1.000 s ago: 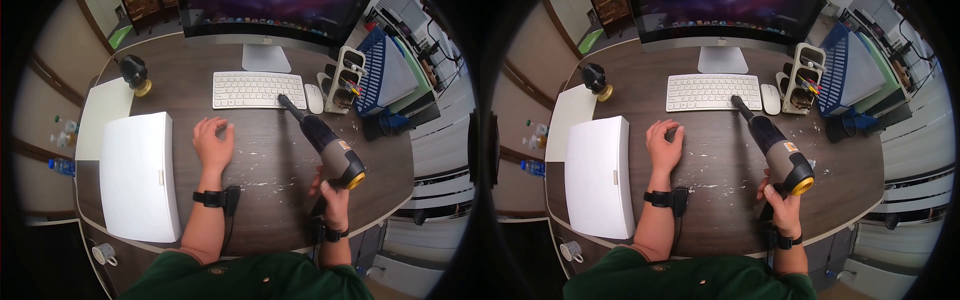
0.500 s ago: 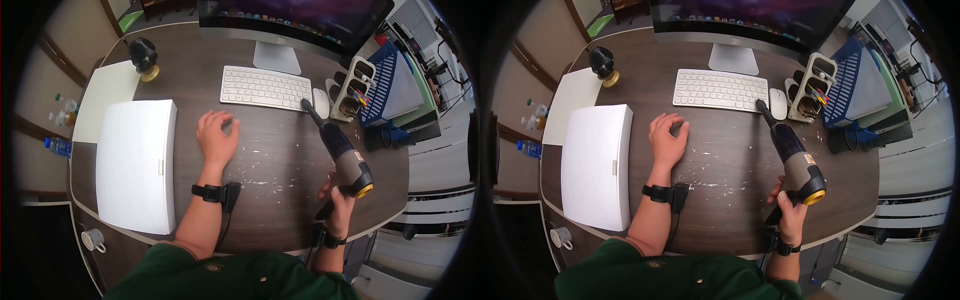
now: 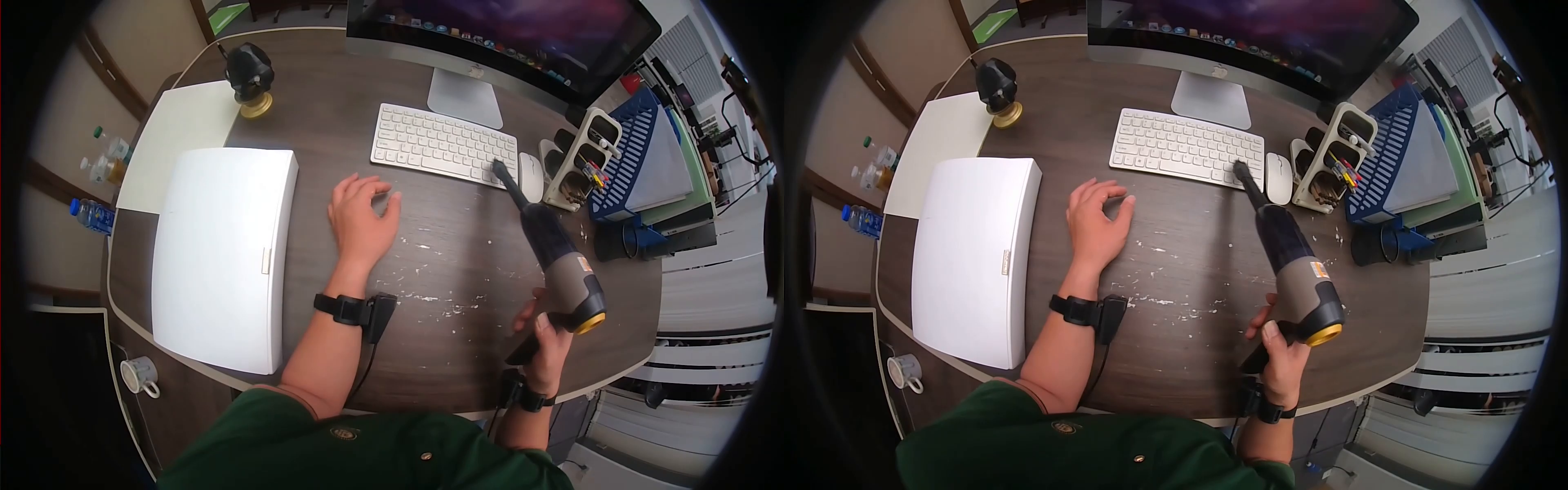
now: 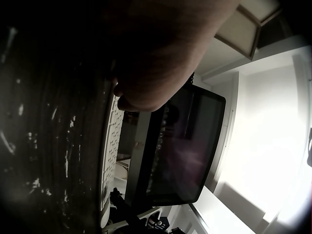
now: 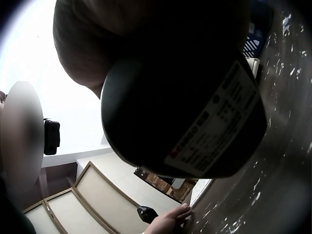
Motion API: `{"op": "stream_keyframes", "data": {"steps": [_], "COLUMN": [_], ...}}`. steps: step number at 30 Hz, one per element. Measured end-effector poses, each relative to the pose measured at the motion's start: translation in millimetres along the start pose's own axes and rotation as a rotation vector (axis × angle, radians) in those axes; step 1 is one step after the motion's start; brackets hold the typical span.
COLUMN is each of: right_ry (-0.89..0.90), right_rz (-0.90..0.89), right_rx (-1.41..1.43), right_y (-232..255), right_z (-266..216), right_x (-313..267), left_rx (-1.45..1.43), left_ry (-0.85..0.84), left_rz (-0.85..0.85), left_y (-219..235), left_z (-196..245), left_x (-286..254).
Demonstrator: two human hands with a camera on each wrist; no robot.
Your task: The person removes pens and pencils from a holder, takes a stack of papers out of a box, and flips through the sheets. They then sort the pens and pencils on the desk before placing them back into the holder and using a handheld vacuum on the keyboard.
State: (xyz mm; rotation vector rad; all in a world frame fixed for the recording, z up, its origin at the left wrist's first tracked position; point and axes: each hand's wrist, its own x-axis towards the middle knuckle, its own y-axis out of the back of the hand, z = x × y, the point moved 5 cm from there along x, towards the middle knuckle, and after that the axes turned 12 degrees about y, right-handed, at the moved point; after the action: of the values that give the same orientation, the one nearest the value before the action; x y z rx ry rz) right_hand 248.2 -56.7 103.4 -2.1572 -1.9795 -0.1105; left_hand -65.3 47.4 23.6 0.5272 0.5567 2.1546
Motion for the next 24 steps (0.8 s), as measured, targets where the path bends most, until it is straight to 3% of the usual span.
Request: {"op": "stream_keyframes", "data": {"steps": [4, 7, 10, 14, 19, 24], "right_ry": [-0.037, -0.093, -0.138, -0.205, -0.177, -0.147], "right_rz": [-0.103, -0.245, -0.337, -0.407, -0.401, -0.304], "right_rx": [0.037, 0.095, 0.168, 0.073, 0.062, 0.110], "right_y": [-31.6, -50.3, -72.1, -89.4, -86.6, -59.6], "right_z": [2.5, 5.8, 7.9, 9.9, 18.2, 15.1], "right_x": [1.4, 3.2, 6.0, 6.1, 3.7, -0.7], "left_rx": [0.010, -0.091, -0.207, -0.453, -0.838, -0.911], "left_ry": [0.018, 0.134, 0.131, 0.257, 0.381, 0.405], "left_rz": [-0.021, 0.002, 0.093, 0.132, 0.164, 0.174], "left_y": [2.4, 7.2, 5.7, 6.5, 8.9, 10.1], "left_z": [0.3, -0.9, -7.4, -17.2, -25.3, -24.2], "left_x": [1.9, 4.6, 6.5, 11.5, 16.2, 17.5]}}
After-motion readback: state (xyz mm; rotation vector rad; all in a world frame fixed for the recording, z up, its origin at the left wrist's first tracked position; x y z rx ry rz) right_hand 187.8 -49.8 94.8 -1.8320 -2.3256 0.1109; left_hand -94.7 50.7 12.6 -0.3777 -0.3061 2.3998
